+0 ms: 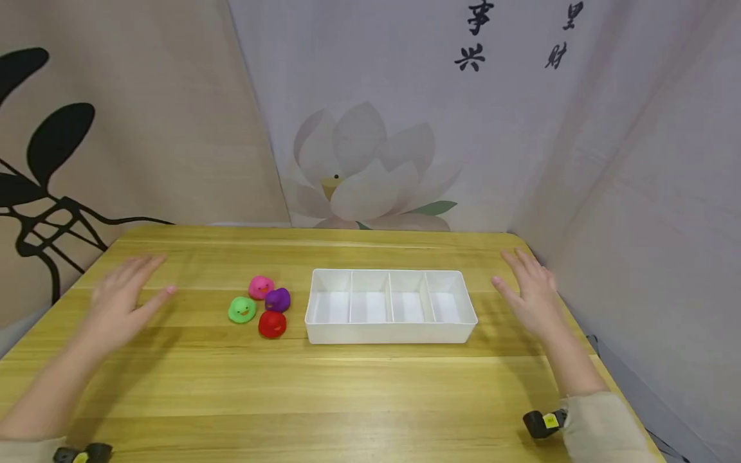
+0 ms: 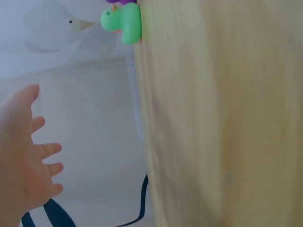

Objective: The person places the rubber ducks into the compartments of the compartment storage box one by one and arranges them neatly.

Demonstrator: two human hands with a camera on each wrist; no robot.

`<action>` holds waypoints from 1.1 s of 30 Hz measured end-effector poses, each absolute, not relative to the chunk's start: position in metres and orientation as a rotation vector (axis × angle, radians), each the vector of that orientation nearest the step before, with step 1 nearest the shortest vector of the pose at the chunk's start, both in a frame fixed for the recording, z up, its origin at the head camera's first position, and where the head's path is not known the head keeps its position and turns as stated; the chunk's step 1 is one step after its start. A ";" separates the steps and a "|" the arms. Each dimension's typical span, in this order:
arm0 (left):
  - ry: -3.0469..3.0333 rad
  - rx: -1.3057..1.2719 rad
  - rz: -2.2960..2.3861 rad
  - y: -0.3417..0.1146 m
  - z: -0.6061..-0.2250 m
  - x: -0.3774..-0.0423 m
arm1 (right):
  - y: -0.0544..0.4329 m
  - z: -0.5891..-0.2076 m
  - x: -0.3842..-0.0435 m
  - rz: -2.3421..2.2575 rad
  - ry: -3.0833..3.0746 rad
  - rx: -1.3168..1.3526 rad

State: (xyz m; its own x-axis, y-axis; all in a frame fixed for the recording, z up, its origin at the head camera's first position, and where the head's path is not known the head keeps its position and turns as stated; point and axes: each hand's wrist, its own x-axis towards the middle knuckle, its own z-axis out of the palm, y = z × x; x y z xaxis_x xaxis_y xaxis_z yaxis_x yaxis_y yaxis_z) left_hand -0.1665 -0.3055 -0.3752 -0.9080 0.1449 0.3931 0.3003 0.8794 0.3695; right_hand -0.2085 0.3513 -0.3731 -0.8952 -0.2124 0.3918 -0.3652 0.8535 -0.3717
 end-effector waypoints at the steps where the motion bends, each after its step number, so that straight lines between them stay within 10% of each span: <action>1: -2.673 -0.338 -0.639 -0.303 -0.376 -0.165 | 0.350 -0.375 -0.209 0.680 -2.682 0.433; 33: -2.503 -0.310 -1.391 -0.249 -0.428 -0.172 | 0.328 -0.425 -0.209 1.621 -2.443 0.509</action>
State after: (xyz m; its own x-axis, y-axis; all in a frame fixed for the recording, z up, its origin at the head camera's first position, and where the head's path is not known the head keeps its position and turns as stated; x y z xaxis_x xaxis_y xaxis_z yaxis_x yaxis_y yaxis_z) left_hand -0.1723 -0.2494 -0.4282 -0.9432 0.0588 0.3270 0.3087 0.5189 0.7972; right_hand -0.2095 0.3280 -0.4249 -0.9282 -0.1891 0.3204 -0.3687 0.3524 -0.8602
